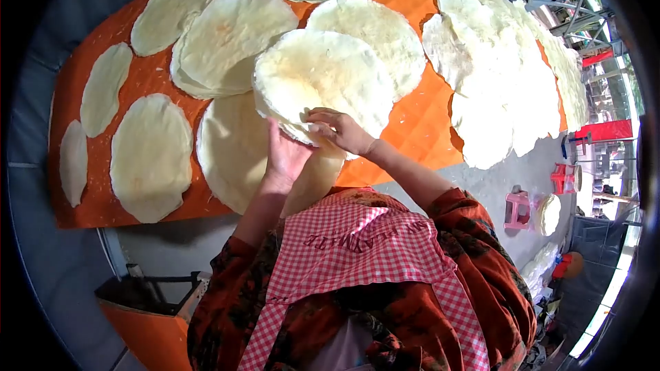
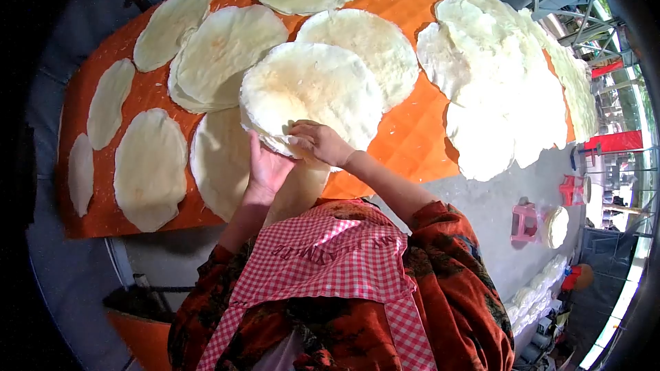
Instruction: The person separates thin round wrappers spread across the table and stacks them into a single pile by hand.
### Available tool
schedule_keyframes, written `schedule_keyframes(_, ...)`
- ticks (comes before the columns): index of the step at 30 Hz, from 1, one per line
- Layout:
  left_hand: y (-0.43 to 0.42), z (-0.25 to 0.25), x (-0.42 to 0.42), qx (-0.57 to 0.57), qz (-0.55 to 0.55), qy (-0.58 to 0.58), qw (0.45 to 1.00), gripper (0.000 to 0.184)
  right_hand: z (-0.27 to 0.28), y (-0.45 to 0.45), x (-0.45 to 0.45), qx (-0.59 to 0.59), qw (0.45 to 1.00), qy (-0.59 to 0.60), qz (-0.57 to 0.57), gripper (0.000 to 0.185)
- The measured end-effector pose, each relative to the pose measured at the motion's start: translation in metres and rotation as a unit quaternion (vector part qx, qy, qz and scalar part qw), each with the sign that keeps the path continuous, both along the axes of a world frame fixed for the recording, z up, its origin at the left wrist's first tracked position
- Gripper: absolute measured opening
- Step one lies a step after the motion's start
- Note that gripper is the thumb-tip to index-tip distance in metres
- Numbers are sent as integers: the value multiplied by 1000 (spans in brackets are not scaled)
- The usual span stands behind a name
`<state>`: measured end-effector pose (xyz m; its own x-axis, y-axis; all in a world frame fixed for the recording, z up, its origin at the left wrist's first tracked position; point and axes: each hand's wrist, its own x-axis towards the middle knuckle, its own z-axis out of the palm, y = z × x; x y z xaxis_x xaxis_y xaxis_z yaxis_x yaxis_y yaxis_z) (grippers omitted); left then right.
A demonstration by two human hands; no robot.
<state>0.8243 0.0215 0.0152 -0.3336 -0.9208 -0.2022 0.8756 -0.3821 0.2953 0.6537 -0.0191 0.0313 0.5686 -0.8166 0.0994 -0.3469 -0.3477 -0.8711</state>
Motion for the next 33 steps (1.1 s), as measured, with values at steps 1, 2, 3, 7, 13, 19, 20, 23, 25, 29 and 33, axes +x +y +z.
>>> schedule_keyframes(1, 0, -6, 0, -14, -15, -51, 999, 60, 1, -1, -2, 48, 999, -18, -2, 30)
schedule_keyframes(2, 0, -12, 1, -28, -31, -101, 994, 59, 1, -3, -5, 95, 995, -36, -4, 30)
schedule_keyframes(3, 0, -17, 2, -29, -27, -111, 993, 57, -2, -3, -7, 100, 994, -34, -4, 29)
schedule_keyframes(7, -1, -15, 1, -26, -14, -135, 990, 54, -5, -5, -14, 186, 975, -120, -14, 25)
schedule_keyframes(13, -1, -9, 1, -7, -20, -108, 994, 55, -8, -11, -27, 260, 954, -144, -33, 19)
schedule_keyframes(19, 2, -20, 0, 6, 10, -182, 983, 50, -17, -12, -26, 221, 971, -74, -48, 20)
schedule_keyframes(20, 4, -15, -3, 6, 23, -207, 978, 48, -17, -12, -25, 219, 972, -66, -46, 20)
schedule_keyframes(23, 5, -18, -4, -4, 30, -246, 969, 46, -21, -11, -25, 258, 960, -96, -50, 19)
schedule_keyframes(25, 6, -16, -4, 4, 38, -215, 976, 45, -19, -10, -25, 238, 966, -83, -49, 19)
schedule_keyframes(29, 13, 7, -14, 5, 68, -197, 978, 41, -21, -8, -24, 201, 973, -101, -47, 19)
schedule_keyframes(33, 12, -1, -15, -14, 64, -256, 964, 35, -24, -7, -20, 163, 981, -99, -44, 21)
